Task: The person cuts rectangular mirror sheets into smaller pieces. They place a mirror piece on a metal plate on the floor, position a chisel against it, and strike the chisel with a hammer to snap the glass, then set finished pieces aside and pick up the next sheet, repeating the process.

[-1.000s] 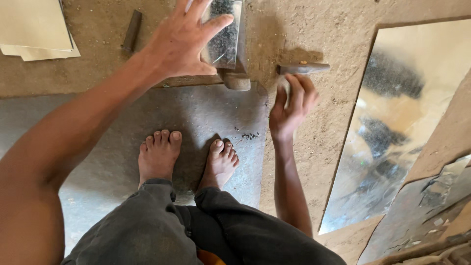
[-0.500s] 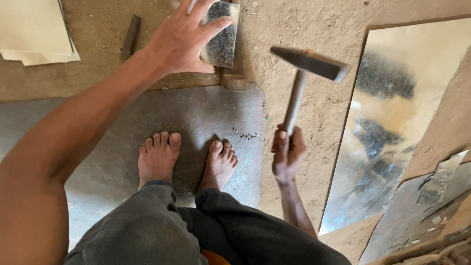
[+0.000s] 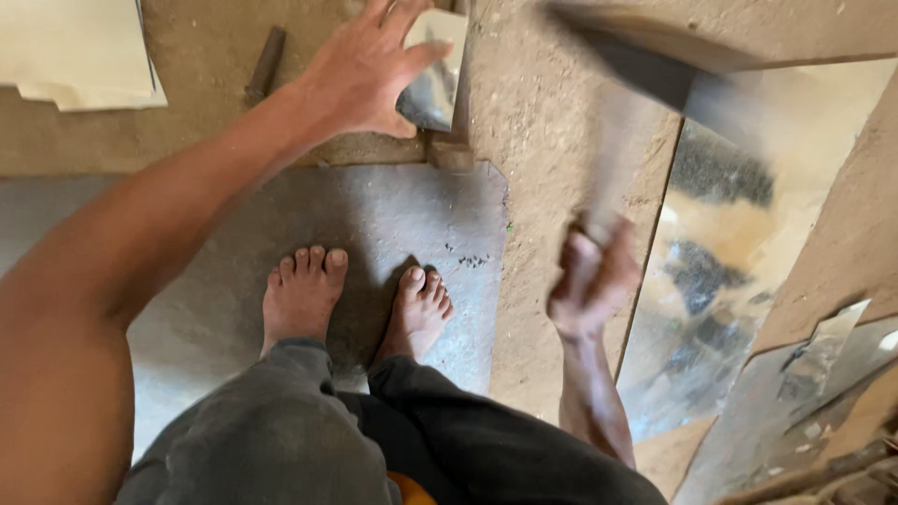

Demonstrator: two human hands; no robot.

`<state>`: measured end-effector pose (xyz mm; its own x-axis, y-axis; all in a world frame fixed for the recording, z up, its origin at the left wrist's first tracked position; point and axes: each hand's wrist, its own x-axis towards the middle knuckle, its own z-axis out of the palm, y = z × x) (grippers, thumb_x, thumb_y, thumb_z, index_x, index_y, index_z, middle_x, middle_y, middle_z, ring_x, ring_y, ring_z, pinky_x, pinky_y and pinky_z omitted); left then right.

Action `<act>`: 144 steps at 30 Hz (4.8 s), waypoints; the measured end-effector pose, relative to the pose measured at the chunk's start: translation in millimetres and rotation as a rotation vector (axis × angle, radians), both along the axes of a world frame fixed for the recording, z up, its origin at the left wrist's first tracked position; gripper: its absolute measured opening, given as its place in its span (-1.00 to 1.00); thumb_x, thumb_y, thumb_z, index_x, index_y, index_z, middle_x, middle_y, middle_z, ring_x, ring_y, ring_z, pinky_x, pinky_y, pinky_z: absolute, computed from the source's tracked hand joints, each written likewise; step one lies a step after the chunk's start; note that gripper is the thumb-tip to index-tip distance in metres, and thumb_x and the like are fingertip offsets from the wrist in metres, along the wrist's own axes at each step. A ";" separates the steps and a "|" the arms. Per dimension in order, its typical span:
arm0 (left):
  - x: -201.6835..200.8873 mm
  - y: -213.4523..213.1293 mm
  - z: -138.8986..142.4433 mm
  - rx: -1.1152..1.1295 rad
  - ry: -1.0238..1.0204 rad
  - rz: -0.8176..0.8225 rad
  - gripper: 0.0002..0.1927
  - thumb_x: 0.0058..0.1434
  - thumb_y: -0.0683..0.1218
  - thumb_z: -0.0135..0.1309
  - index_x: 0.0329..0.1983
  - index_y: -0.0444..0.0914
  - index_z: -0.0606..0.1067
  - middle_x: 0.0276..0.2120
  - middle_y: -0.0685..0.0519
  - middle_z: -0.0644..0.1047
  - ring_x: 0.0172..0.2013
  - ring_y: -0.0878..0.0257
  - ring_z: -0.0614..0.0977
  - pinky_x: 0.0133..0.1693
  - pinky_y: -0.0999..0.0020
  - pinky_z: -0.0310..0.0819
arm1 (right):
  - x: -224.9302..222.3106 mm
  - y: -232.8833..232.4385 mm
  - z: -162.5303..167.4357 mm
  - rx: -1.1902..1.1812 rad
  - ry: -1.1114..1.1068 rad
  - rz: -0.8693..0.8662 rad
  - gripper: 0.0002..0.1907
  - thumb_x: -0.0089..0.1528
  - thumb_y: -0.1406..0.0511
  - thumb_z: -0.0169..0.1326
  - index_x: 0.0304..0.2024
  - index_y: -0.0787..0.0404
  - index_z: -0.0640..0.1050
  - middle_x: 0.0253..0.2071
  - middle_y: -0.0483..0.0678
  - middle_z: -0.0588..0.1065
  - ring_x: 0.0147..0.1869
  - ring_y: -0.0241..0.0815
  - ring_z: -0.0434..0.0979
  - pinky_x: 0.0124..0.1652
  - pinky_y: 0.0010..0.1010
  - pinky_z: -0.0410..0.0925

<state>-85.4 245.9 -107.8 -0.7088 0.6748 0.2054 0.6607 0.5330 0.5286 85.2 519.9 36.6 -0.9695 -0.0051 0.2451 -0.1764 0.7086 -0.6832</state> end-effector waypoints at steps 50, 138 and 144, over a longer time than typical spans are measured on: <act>-26.1 2.1 -14.6 -0.064 0.017 -0.025 0.20 -0.38 0.22 0.58 0.41 -0.21 0.43 0.21 -0.19 0.36 0.17 -0.13 0.46 0.04 -0.06 0.49 | 8.4 -4.4 -26.7 -0.207 0.272 0.083 -0.67 0.54 0.07 -0.27 -0.08 0.17 0.33 -0.51 -0.16 0.29 -0.61 -0.45 0.16 -0.67 -0.56 0.02; -25.8 16.7 10.8 -0.291 -0.053 -0.054 0.40 -0.58 0.38 0.60 0.38 -0.20 0.31 0.33 -0.28 0.21 0.34 -0.29 0.22 0.19 -0.32 0.30 | 63.8 48.9 -159.0 0.066 -0.264 -0.181 -0.77 0.52 0.28 -0.24 -0.10 0.33 0.35 -0.67 -0.13 0.35 -0.78 -0.38 0.27 -0.80 -0.47 0.16; -30.3 -11.3 29.0 0.111 -0.709 0.203 -0.42 0.28 0.07 0.25 0.28 -0.28 0.45 -0.11 -0.12 0.64 -0.12 0.11 0.66 -0.05 0.11 0.56 | 88.4 64.6 -133.9 0.720 0.000 -0.171 -0.73 0.42 0.21 -0.12 0.04 0.25 0.43 -0.29 0.05 0.42 -0.41 -0.18 0.34 -0.53 -0.34 0.30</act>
<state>-115.7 234.6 -78.8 -0.8052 0.5181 -0.2885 0.0352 0.5274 0.8489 173.6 584.5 -97.3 -0.9711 -0.0139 0.2381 -0.0239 0.9990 -0.0389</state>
